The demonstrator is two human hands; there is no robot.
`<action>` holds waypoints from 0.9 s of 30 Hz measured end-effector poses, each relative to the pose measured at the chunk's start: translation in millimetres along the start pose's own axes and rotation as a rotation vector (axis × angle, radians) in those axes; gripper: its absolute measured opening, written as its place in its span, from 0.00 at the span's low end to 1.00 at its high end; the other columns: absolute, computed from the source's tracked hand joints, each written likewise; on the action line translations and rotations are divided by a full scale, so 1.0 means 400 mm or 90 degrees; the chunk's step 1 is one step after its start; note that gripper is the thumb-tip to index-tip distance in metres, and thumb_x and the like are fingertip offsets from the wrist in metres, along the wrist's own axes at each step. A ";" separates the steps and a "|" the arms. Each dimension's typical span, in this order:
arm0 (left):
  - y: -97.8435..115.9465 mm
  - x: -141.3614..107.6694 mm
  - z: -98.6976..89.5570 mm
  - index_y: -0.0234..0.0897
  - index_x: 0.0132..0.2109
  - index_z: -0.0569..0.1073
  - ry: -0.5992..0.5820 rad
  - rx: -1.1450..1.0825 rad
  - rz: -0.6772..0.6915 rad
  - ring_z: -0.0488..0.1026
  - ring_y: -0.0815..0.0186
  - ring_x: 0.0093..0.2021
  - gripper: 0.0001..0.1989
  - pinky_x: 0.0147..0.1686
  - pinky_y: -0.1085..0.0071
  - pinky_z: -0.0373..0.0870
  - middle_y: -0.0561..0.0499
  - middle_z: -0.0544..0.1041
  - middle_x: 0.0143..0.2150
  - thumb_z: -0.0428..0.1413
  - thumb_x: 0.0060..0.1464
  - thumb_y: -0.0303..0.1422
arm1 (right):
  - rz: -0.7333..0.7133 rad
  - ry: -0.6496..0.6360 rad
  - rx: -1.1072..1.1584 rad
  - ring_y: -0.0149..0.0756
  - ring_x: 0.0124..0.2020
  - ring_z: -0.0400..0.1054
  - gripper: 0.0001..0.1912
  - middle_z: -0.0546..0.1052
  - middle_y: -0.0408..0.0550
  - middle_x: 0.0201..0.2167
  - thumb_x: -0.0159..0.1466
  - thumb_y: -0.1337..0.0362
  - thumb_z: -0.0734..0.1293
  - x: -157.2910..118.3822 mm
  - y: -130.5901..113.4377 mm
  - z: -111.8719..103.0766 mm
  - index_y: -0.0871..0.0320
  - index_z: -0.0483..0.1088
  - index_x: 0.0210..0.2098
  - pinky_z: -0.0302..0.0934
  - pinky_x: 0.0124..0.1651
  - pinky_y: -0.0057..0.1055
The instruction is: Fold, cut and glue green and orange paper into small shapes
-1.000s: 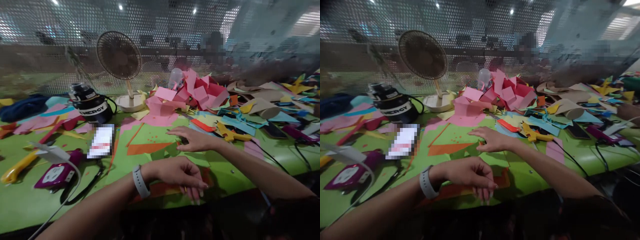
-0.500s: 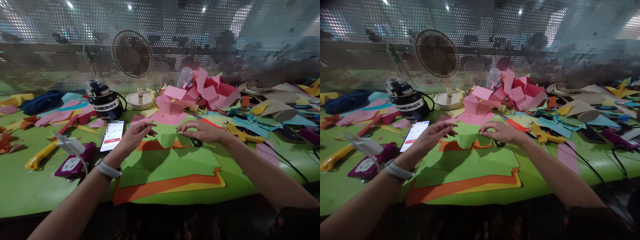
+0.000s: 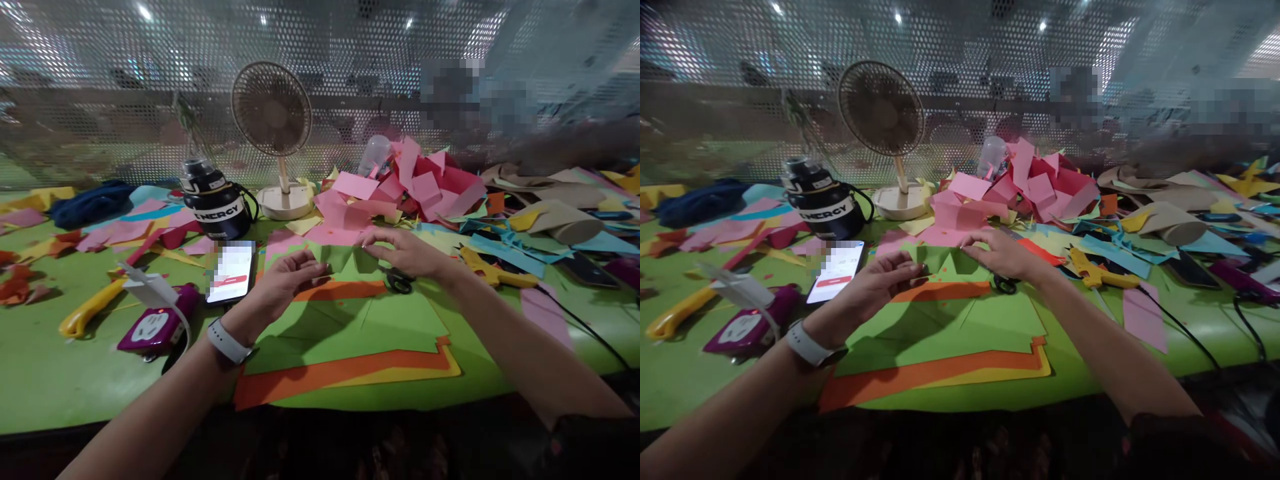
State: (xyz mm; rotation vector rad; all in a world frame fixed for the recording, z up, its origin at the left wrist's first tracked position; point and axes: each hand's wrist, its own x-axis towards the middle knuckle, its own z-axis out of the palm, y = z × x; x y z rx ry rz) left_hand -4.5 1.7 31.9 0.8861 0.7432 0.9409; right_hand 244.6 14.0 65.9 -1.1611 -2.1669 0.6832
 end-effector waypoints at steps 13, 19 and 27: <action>0.003 0.052 -0.036 0.36 0.26 0.69 0.254 -0.156 0.113 0.75 0.72 0.31 0.15 0.33 0.77 0.69 0.57 0.76 0.28 0.70 0.36 0.25 | -0.045 -0.108 -0.368 0.55 0.64 0.56 0.30 0.66 0.61 0.63 0.67 0.45 0.58 -0.035 0.023 0.160 0.56 0.67 0.61 0.54 0.61 0.55; -0.027 0.049 -0.043 0.36 0.25 0.68 0.227 -0.103 0.100 0.73 0.72 0.30 0.16 0.31 0.76 0.69 0.58 0.72 0.25 0.70 0.36 0.29 | -0.059 -0.132 -0.414 0.53 0.66 0.54 0.32 0.64 0.61 0.64 0.69 0.44 0.54 -0.045 0.014 0.178 0.58 0.66 0.61 0.52 0.64 0.52; -0.036 0.053 -0.045 0.36 0.25 0.69 0.227 -0.109 0.087 0.72 0.72 0.30 0.14 0.31 0.76 0.70 0.57 0.72 0.26 0.69 0.39 0.28 | -0.057 -0.156 -0.433 0.55 0.64 0.57 0.36 0.65 0.60 0.64 0.67 0.39 0.52 -0.046 0.025 0.193 0.55 0.66 0.62 0.51 0.63 0.55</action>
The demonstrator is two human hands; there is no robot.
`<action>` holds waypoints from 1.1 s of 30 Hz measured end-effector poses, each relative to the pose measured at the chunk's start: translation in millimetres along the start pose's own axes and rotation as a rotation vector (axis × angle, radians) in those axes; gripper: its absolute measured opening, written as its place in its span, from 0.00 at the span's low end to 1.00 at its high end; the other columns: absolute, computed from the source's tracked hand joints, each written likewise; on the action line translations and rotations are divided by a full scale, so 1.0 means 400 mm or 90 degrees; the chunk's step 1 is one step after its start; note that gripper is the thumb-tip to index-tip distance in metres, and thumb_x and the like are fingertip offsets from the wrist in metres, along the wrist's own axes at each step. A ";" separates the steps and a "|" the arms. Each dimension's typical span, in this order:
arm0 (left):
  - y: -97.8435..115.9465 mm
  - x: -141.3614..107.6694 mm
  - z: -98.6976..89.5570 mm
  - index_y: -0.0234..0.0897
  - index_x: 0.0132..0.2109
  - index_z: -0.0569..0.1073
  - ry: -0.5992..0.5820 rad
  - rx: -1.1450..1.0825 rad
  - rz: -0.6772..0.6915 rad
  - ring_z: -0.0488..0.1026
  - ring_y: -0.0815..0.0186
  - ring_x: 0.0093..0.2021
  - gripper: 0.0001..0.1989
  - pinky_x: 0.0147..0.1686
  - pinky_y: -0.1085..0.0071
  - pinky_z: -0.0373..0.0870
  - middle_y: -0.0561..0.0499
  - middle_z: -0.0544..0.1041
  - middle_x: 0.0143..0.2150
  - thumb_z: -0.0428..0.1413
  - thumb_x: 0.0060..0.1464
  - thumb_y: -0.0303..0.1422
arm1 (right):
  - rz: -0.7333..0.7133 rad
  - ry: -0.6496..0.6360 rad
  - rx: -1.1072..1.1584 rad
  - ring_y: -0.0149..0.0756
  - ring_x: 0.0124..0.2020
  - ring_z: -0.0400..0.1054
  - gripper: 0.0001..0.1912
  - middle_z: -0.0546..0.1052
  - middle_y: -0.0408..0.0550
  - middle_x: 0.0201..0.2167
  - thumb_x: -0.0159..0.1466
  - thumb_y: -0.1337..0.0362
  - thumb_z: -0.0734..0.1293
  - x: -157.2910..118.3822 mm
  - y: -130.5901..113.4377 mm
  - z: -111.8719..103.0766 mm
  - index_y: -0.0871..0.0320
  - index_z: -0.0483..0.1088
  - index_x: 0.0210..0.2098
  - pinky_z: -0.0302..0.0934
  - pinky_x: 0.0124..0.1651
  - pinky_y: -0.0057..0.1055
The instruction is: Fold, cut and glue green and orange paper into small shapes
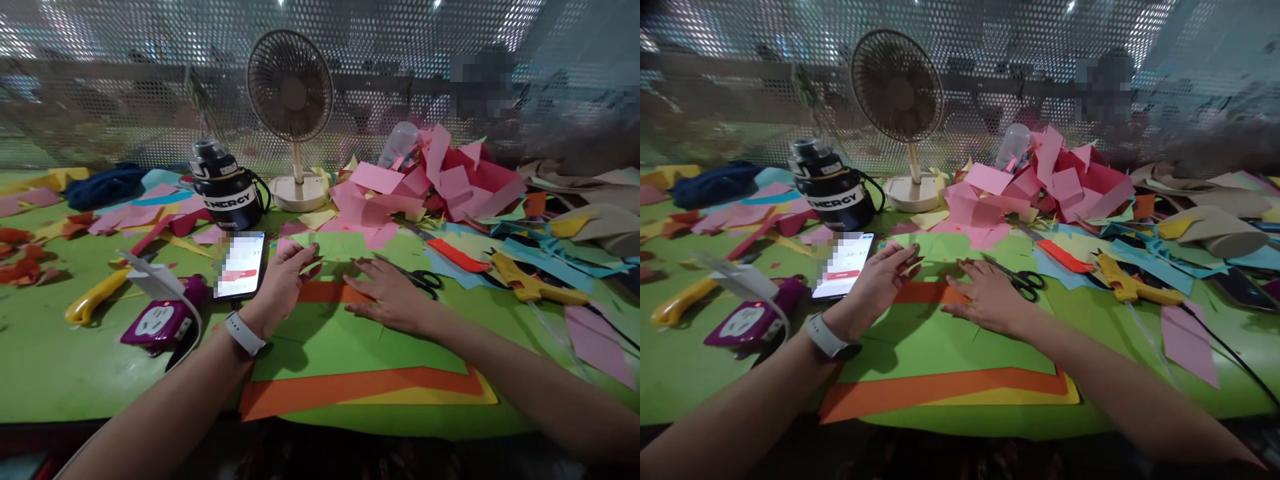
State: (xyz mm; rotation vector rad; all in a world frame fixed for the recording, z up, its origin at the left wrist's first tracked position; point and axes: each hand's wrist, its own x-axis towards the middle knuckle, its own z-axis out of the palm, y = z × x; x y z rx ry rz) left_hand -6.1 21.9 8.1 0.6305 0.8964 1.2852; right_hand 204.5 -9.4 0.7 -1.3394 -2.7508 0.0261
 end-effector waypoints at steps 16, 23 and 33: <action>-0.017 -0.005 0.005 0.35 0.26 0.72 0.006 -0.008 -0.034 0.75 0.69 0.31 0.11 0.36 0.71 0.73 0.55 0.75 0.27 0.68 0.41 0.27 | 0.208 0.101 0.683 0.51 0.61 0.62 0.26 0.72 0.49 0.59 0.67 0.41 0.55 -0.003 0.039 -0.041 0.45 0.76 0.50 0.56 0.61 0.60; -0.023 -0.020 0.025 0.35 0.27 0.73 0.035 -0.023 -0.033 0.76 0.69 0.29 0.09 0.37 0.72 0.74 0.55 0.76 0.27 0.67 0.42 0.27 | 0.293 0.291 0.879 0.49 0.63 0.60 0.30 0.76 0.50 0.55 0.66 0.40 0.54 0.004 0.040 -0.047 0.51 0.76 0.48 0.53 0.64 0.53; -0.065 -0.097 0.077 0.36 0.26 0.75 -0.061 0.020 -0.123 0.76 0.68 0.32 0.09 0.39 0.70 0.74 0.53 0.77 0.28 0.68 0.43 0.31 | 0.242 0.231 0.791 0.44 0.71 0.40 0.32 0.57 0.40 0.69 0.70 0.42 0.46 0.000 -0.033 -0.046 0.46 0.73 0.54 0.35 0.70 0.54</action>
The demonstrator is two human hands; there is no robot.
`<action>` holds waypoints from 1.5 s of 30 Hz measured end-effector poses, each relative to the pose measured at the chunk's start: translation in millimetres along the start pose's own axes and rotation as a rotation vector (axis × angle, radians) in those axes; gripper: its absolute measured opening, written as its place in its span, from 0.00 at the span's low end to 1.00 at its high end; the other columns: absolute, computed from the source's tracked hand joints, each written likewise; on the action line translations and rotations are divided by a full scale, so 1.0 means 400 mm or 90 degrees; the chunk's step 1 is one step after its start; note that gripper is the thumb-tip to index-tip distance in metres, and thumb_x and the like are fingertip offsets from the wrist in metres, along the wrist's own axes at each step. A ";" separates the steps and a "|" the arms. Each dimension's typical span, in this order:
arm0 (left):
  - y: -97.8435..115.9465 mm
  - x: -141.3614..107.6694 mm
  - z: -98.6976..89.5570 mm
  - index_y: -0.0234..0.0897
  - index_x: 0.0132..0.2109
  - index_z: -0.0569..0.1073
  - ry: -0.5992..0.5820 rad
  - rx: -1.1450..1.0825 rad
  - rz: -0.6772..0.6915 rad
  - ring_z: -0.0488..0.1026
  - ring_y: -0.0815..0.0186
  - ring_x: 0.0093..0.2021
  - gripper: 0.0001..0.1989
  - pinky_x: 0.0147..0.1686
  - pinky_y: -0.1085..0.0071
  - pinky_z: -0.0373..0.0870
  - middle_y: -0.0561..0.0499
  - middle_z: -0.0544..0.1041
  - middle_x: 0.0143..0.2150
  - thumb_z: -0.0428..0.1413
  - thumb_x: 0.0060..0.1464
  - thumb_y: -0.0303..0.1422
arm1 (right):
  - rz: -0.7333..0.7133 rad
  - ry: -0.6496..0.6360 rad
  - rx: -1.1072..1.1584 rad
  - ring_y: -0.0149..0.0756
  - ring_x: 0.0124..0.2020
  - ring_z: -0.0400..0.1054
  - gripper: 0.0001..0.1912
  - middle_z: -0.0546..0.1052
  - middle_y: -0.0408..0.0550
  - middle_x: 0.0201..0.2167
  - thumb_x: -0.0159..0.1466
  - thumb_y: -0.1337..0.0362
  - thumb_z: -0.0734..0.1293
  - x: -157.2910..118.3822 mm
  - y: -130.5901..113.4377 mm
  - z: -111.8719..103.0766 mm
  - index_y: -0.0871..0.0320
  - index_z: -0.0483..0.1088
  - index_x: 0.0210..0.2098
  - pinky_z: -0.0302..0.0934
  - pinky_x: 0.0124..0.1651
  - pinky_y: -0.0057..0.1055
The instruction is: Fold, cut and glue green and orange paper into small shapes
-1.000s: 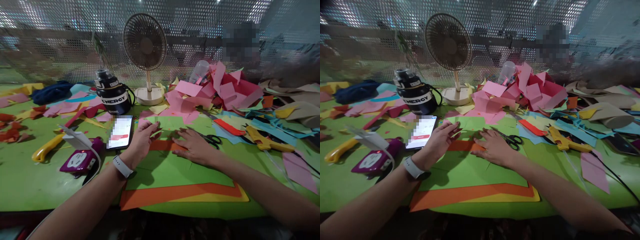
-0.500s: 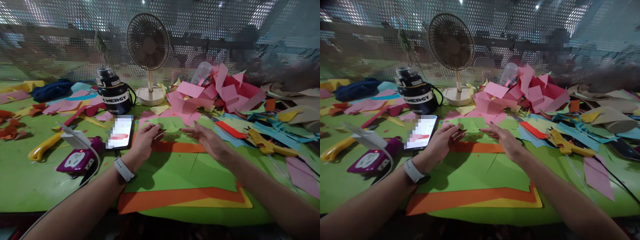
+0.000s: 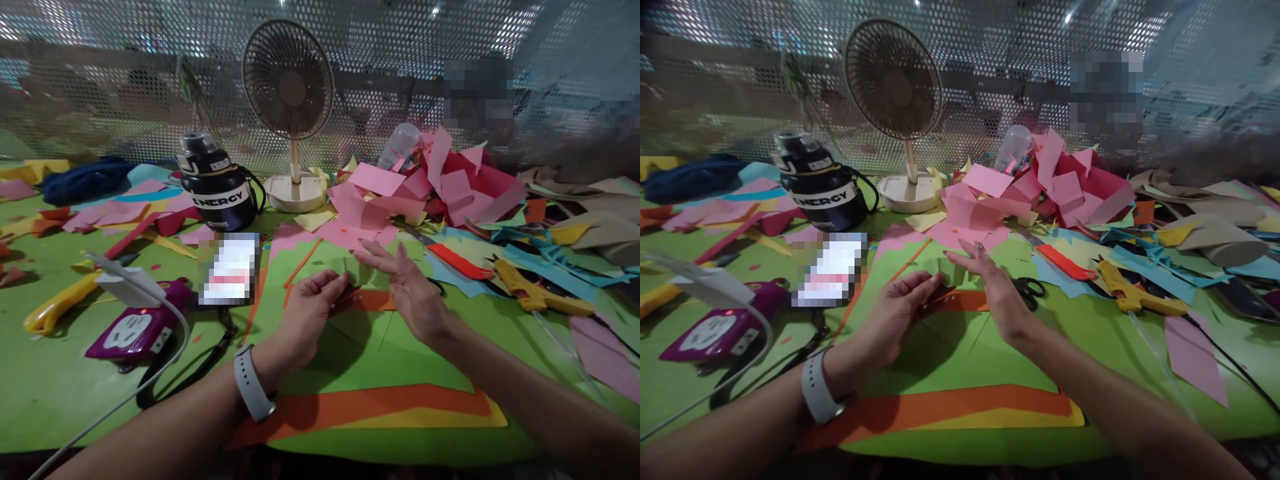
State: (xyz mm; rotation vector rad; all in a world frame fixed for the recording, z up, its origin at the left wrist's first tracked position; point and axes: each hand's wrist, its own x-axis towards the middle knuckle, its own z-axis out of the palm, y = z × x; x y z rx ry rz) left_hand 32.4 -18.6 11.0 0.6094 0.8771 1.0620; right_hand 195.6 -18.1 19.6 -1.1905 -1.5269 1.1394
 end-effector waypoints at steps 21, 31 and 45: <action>0.003 -0.009 -0.003 0.35 0.26 0.75 -0.049 0.017 0.028 0.74 0.69 0.31 0.10 0.35 0.71 0.75 0.53 0.75 0.28 0.69 0.42 0.34 | -0.146 0.071 -0.191 0.46 0.68 0.50 0.23 0.65 0.45 0.64 0.66 0.48 0.63 0.007 -0.018 -0.016 0.46 0.70 0.57 0.44 0.69 0.51; -0.007 -0.003 -0.011 0.37 0.28 0.74 -0.066 0.110 0.082 0.69 0.71 0.28 0.10 0.30 0.75 0.70 0.55 0.72 0.27 0.66 0.46 0.35 | -0.045 -0.001 -0.139 0.42 0.47 0.72 0.15 0.80 0.48 0.43 0.61 0.58 0.68 0.013 -0.025 -0.029 0.56 0.78 0.45 0.66 0.51 0.41; -0.021 0.006 -0.022 0.37 0.28 0.71 -0.071 0.128 0.108 0.67 0.71 0.28 0.14 0.32 0.72 0.71 0.55 0.70 0.28 0.67 0.46 0.39 | -0.062 0.014 -0.103 0.41 0.44 0.75 0.11 0.82 0.46 0.40 0.61 0.58 0.69 0.014 -0.013 -0.007 0.55 0.79 0.40 0.67 0.50 0.40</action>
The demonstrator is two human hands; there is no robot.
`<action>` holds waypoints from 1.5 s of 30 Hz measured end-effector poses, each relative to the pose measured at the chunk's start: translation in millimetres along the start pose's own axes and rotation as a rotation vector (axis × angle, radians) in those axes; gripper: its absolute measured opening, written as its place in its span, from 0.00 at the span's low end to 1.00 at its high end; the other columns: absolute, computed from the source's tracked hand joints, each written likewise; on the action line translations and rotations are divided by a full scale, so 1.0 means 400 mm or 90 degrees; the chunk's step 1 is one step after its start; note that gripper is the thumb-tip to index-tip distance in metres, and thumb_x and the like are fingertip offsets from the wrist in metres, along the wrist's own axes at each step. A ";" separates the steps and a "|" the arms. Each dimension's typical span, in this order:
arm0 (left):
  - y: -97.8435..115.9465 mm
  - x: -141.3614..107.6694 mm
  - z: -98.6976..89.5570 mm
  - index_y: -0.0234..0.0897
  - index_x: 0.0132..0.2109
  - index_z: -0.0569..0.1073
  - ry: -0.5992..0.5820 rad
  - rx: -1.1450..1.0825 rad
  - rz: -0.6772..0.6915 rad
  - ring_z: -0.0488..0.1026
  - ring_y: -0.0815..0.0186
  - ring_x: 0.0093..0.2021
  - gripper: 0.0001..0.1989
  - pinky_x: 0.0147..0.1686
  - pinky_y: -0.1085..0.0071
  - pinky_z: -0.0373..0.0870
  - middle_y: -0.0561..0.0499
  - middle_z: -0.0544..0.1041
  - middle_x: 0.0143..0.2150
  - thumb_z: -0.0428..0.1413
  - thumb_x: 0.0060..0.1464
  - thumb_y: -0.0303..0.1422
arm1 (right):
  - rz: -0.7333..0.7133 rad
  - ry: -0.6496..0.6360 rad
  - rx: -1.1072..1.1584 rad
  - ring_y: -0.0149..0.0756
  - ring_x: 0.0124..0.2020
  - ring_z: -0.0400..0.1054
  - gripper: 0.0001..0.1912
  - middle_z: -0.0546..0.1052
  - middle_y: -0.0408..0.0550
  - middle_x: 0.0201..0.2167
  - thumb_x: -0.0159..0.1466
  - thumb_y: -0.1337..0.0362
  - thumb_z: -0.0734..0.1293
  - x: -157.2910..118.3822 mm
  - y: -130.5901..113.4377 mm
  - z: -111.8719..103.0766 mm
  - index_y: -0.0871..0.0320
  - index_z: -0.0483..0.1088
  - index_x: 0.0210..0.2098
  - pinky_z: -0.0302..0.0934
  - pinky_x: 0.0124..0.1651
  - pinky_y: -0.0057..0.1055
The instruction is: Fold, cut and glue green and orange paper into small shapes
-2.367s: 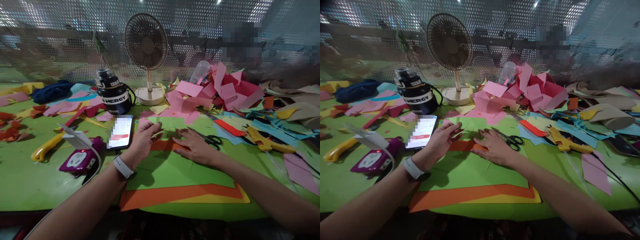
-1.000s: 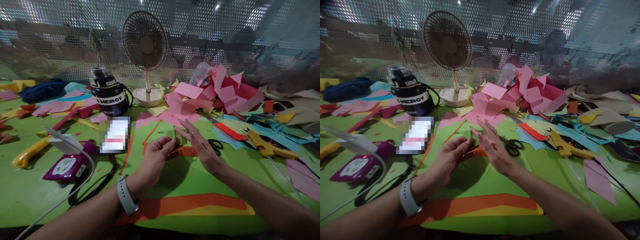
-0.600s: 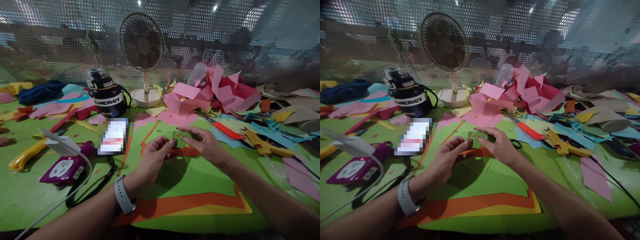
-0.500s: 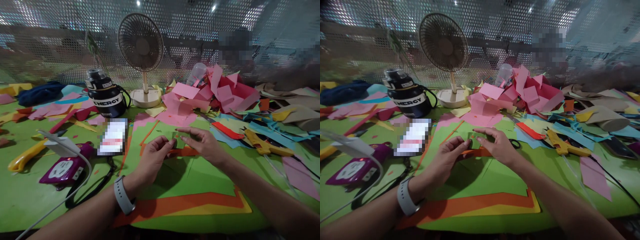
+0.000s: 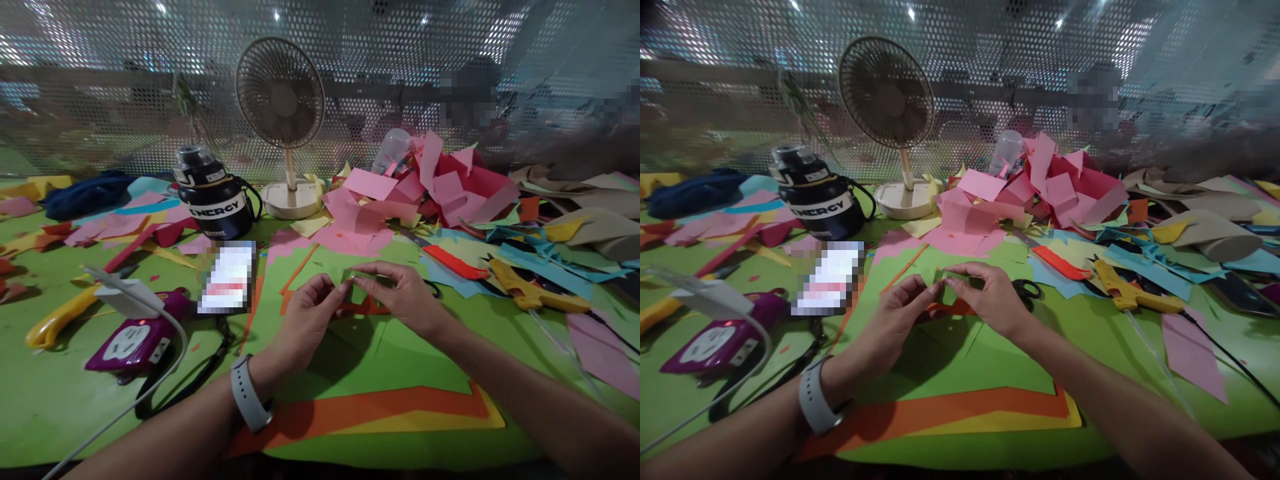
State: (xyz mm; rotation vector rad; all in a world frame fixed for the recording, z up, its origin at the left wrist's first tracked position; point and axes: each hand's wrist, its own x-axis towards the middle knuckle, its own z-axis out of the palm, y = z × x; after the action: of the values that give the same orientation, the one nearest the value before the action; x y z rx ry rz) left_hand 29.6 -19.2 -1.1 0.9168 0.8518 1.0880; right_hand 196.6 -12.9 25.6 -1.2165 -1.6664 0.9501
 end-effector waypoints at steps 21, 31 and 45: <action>0.016 -0.006 0.009 0.35 0.28 0.71 0.010 -0.063 -0.010 0.70 0.70 0.32 0.15 0.31 0.71 0.77 0.54 0.73 0.30 0.68 0.43 0.37 | -0.345 0.046 -0.225 0.40 0.46 0.70 0.06 0.76 0.49 0.40 0.64 0.67 0.68 -0.002 0.005 -0.010 0.54 0.72 0.42 0.63 0.52 0.43; 0.018 -0.011 0.012 0.34 0.28 0.72 0.011 -0.070 -0.004 0.71 0.69 0.33 0.15 0.33 0.71 0.77 0.54 0.74 0.31 0.69 0.42 0.38 | -0.390 0.103 -0.332 0.41 0.47 0.71 0.06 0.77 0.49 0.41 0.65 0.67 0.68 -0.009 0.017 -0.001 0.53 0.73 0.41 0.56 0.59 0.48; 0.015 -0.010 0.006 0.34 0.26 0.69 -0.020 -0.018 0.023 0.67 0.72 0.31 0.16 0.33 0.73 0.76 0.56 0.68 0.27 0.67 0.46 0.38 | -0.504 0.183 -0.471 0.40 0.42 0.68 0.05 0.78 0.48 0.35 0.65 0.68 0.67 -0.013 0.014 -0.004 0.55 0.75 0.40 0.59 0.48 0.40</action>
State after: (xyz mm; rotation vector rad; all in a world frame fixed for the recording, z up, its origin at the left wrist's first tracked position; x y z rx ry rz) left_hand 28.8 -22.2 5.8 0.9256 0.7950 1.1122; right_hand 200.7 -16.4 20.0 -0.9056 -2.0588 -0.3435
